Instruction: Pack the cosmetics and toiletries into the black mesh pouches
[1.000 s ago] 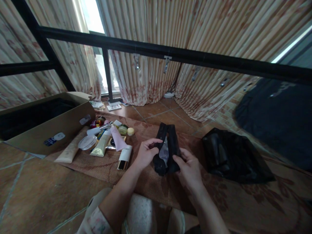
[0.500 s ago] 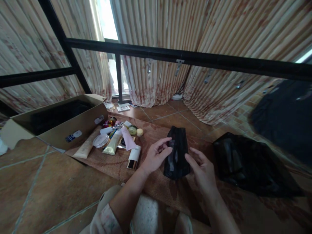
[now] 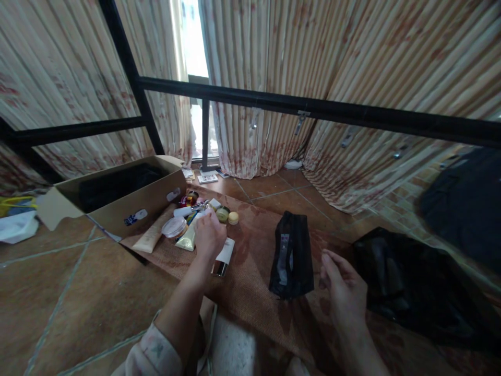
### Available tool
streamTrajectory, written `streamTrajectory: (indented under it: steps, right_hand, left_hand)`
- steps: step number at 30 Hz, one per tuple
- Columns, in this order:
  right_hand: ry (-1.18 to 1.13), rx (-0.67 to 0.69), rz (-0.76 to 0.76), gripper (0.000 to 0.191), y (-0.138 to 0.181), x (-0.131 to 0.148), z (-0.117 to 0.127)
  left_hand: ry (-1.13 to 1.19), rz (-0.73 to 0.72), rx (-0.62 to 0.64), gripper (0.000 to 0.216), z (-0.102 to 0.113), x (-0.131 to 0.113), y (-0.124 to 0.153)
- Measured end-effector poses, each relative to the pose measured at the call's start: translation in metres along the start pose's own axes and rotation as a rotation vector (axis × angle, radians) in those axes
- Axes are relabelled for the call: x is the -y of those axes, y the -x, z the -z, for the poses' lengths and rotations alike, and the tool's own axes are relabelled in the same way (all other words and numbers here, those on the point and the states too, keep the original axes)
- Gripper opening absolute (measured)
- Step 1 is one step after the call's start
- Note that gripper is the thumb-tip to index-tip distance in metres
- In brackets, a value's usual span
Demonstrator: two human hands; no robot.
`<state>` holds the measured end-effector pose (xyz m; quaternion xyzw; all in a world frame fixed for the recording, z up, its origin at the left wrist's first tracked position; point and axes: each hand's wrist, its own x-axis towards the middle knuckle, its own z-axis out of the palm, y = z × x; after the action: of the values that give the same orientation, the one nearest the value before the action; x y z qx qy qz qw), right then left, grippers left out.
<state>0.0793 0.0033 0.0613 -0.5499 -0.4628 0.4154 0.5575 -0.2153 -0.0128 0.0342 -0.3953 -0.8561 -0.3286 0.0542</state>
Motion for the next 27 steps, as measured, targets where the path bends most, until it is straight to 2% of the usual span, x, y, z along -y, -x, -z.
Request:
streamTrajectory:
  steps: [3, 7, 13, 17, 21, 24, 27]
  right_hand:
    - [0.019, -0.006, -0.012, 0.051, 0.0, 0.0, -0.001]
    - [0.052, -0.02, -0.035, 0.05, 0.0, -0.001, -0.001]
    - [0.069, -0.018, -0.023, 0.052, -0.002, -0.008, -0.001]
    - [0.114, -0.022, -0.016, 0.055, -0.003, -0.014, -0.002]
    - [0.147, -0.028, 0.028, 0.055, -0.006, -0.022, -0.002]
    - [0.146, -0.024, 0.055, 0.054, -0.007, -0.025, -0.002]
    - [0.118, -0.029, 0.016, 0.054, -0.007, -0.025, -0.002]
  left_hand:
    - [-0.078, -0.031, 0.03, 0.053, -0.006, 0.009, 0.002]
    - [-0.134, -0.058, 0.075, 0.059, -0.008, 0.009, 0.006]
    - [-0.122, -0.034, 0.164, 0.052, -0.004, -0.009, 0.019]
    - [-0.13, -0.117, 0.291, 0.053, -0.007, -0.023, 0.035]
    - [-0.125, -0.256, 0.39, 0.034, -0.011, -0.03, 0.045]
    - [-0.086, -0.276, 0.447, 0.025, -0.013, -0.031, 0.048]
    - [-0.058, -0.257, 0.47, 0.023, -0.012, -0.031, 0.047]
